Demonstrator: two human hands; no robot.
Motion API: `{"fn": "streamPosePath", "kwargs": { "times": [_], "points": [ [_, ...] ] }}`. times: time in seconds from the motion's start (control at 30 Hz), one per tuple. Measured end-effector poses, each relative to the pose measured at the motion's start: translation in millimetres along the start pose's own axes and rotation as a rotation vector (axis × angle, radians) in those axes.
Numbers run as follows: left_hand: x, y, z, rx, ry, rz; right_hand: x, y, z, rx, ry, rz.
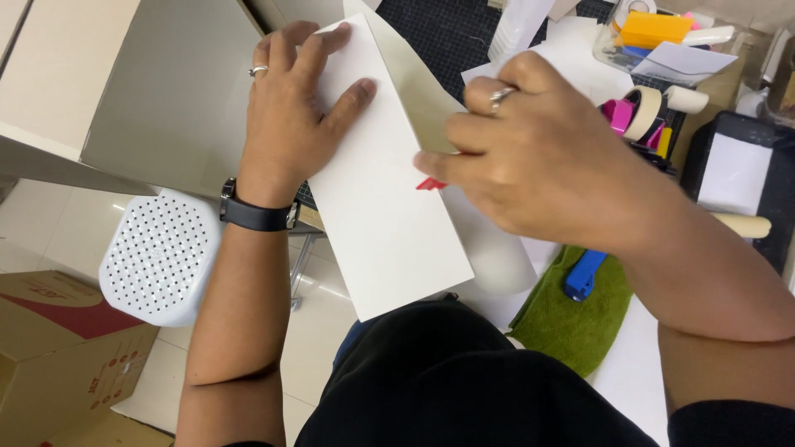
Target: The person wraps a white rectangular box with white paper, smooths the edges with a red plastic scraper, trims excess paper with scissors, and presses the seams flat. The person repeats smoothing and trimming steps to finish the wrap.
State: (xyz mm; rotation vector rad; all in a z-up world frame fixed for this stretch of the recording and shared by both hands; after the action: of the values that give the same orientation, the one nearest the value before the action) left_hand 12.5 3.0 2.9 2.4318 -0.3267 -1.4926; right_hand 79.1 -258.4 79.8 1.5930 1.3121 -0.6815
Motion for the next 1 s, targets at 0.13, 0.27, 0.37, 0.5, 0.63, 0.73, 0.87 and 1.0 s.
{"fn": "streamPosePath", "kwargs": {
  "times": [0.13, 0.27, 0.37, 0.5, 0.63, 0.73, 0.87, 1.0],
  "points": [
    [1.7, 1.4, 0.2, -0.012, -0.011, 0.005, 11.8, 30.9, 24.4, 0.079, 0.057, 0.061],
    [2.4, -1.1, 0.9, -0.053, -0.031, 0.005, 42.5, 29.6, 41.4, 0.471, 0.224, -0.714],
    [2.4, -2.7, 1.7, -0.049, -0.021, 0.001, 71.0, 11.8, 50.6, 0.503, 0.247, -0.815],
    [-0.2, 1.6, 1.0, -0.010, -0.003, 0.008, 70.4, 1.8, 39.6, 0.391, 0.283, -0.744],
    [0.0, -0.3, 0.8, 0.004, -0.006, 0.005, 104.2, 26.1, 25.4, 0.347, 0.329, -0.633],
    [1.0, -1.1, 2.0, 0.017, -0.001, 0.004, 126.2, 46.1, -2.3, 0.390, 0.367, -0.598],
    [-3.1, 0.9, 0.5, -0.002, -0.020, 0.009, 179.4, 79.5, -34.4, 0.473, 0.491, -0.589],
    [-8.1, 6.4, -0.5, -0.013, -0.042, 0.022, 187.5, 84.0, -39.8, 0.600, 0.602, -0.553]
  ]
}}
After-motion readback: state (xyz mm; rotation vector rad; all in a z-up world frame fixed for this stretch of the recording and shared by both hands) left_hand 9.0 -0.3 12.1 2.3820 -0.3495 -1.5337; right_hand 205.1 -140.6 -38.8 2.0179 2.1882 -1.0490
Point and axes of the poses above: each hand's wrist, its own z-axis away from the middle knuckle, its own x-axis out of the palm, y = z × x, the point moved 1 cm from there along -z, towards the middle knuckle, and after that the axes turned 5 degrees about -z, right-handed, at the moved point
